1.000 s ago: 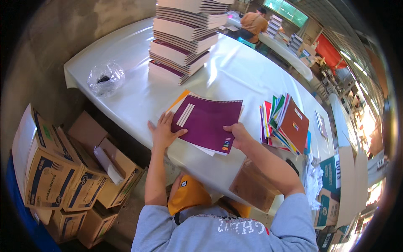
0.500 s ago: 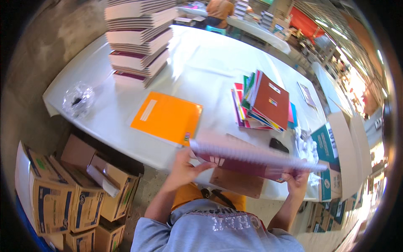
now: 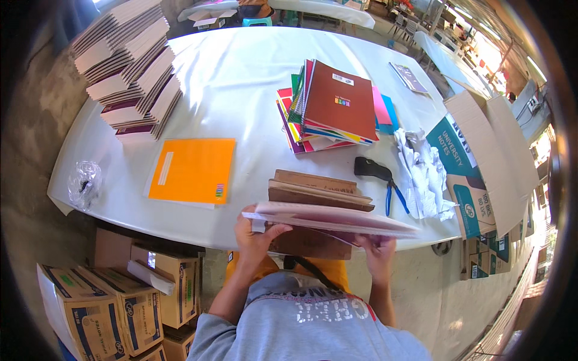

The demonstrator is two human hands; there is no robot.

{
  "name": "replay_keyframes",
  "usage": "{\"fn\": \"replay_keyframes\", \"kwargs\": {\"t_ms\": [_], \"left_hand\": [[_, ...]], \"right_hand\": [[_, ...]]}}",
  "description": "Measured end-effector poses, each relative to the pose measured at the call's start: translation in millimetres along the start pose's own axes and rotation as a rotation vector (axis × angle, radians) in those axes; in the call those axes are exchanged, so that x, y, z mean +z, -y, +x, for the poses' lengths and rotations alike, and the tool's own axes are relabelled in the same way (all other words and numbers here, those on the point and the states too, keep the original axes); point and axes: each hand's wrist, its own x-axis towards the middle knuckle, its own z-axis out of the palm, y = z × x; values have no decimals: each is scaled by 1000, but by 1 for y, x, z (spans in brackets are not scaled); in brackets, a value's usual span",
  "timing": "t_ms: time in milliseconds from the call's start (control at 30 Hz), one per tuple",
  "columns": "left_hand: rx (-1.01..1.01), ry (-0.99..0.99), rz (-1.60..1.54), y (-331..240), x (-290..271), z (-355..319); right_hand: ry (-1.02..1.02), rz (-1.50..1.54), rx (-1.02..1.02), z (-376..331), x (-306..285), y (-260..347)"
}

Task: The person prepares spiral notebooks by checking the binding, trimming excess spiral wire with pliers, and stacking them in groups by color.

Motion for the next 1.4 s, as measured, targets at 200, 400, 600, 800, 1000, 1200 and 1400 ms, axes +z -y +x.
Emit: {"fn": "replay_keyframes", "kwargs": {"t_ms": [200, 400, 600, 800, 1000, 1200, 1400], "left_hand": [[69, -88, -213, -2, -11, 4], [-120, 55, -175, 14, 7, -14], [-144, 141, 106, 12, -1, -10], [112, 332, 315, 19, -29, 6], [191, 77, 119, 5, -25, 63], [211, 32, 14, 10, -10, 81], [24, 63, -138, 31, -8, 68]], "right_hand": [[2, 349, -71, 2, 15, 2], [114, 167, 0, 0, 5, -19], [126, -374, -103, -14, -8, -57], [63, -247, -231, -10, -5, -30], [2, 136, -306, 52, 19, 64], [113, -36, -284, 91, 27, 113], [227, -303, -401, 102, 26, 111]]}}
